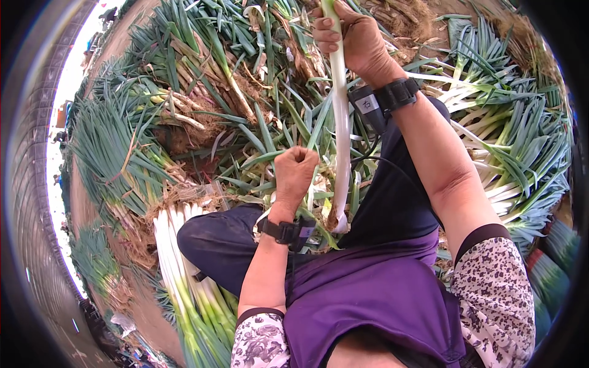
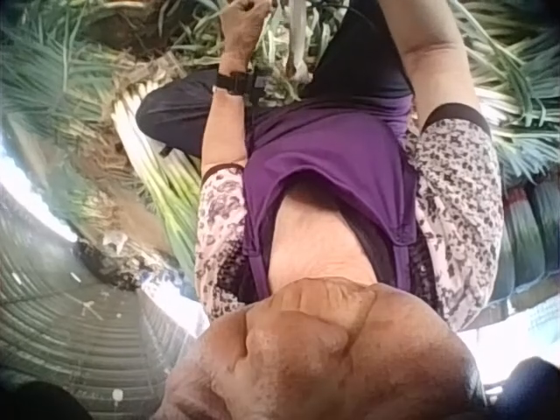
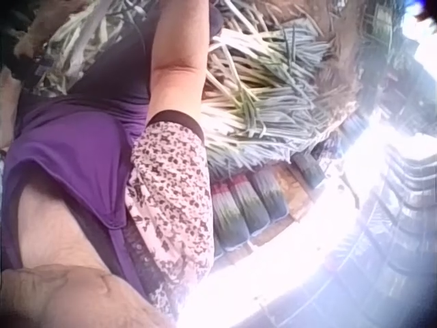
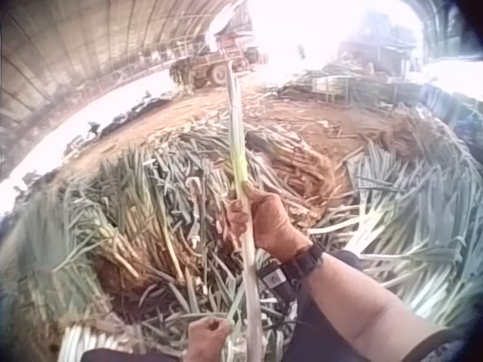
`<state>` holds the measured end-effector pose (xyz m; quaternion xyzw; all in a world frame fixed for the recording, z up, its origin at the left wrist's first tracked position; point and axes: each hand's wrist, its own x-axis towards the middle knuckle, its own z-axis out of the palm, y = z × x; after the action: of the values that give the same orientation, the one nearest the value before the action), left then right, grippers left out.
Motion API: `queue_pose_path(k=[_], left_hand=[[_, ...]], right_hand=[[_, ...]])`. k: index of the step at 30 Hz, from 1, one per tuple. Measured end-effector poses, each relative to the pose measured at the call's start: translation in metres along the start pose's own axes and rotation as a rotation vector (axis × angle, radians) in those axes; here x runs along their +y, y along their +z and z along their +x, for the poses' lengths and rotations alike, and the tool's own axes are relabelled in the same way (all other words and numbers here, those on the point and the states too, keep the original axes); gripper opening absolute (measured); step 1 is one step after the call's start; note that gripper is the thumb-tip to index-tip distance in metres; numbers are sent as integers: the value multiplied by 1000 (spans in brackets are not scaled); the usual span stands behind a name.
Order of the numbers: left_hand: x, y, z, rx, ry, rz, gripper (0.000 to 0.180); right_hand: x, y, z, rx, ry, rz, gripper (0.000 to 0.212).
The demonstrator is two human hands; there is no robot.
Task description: Manually stripping the outer layers of leeks and placing them onto a neat pile for agricultural processing.
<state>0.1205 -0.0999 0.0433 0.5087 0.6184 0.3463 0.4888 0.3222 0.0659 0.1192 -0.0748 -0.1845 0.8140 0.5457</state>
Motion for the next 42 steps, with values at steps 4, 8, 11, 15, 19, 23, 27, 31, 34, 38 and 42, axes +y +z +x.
queue_pose_path(k=[4, 8, 11, 15, 19, 23, 27, 31, 34, 38, 42], left_hand=[[6, 0, -17, 110, 120, -374, 14], [27, 10, -24, -372, 126, -312, 30], [13, 5, -43, -382, -134, -400, 33], [-20, -10, -68, -348, -168, -343, 27], [-44, -42, -85, -416, -100, 17, 26], [-56, -64, -90, -265, 50, 340, 17], [-46, -61, -88, -30, 210, 434, 15], [-10, -57, -87, -48, 270, 56, 28], [12, -54, -86, 36, 562, 149, 31], [33, -70, -87, -23, 770, 281, 30], [45, -65, -90, 2, 706, 378, 39]], right_hand=[[5, -8, 2, -40, 86, 150, 36], [11, -35, 6, -197, 123, 225, 32], [3, -35, 8, -48, 133, 249, 30], [-13, -32, 7, 153, -28, 133, 33], [-25, -37, 3, 289, -147, -45, 33], [-26, -43, 1, 558, -272, -315, 29], [-23, -42, 6, 919, -377, -362, 19], [-21, -43, 3, 1079, -417, -317, 17], [-46, -82, 1, 1031, -326, -336, 12], [-47, -91, 4, 1039, -325, -350, 11], [-40, -77, 3, 1115, -302, -377, 10]])
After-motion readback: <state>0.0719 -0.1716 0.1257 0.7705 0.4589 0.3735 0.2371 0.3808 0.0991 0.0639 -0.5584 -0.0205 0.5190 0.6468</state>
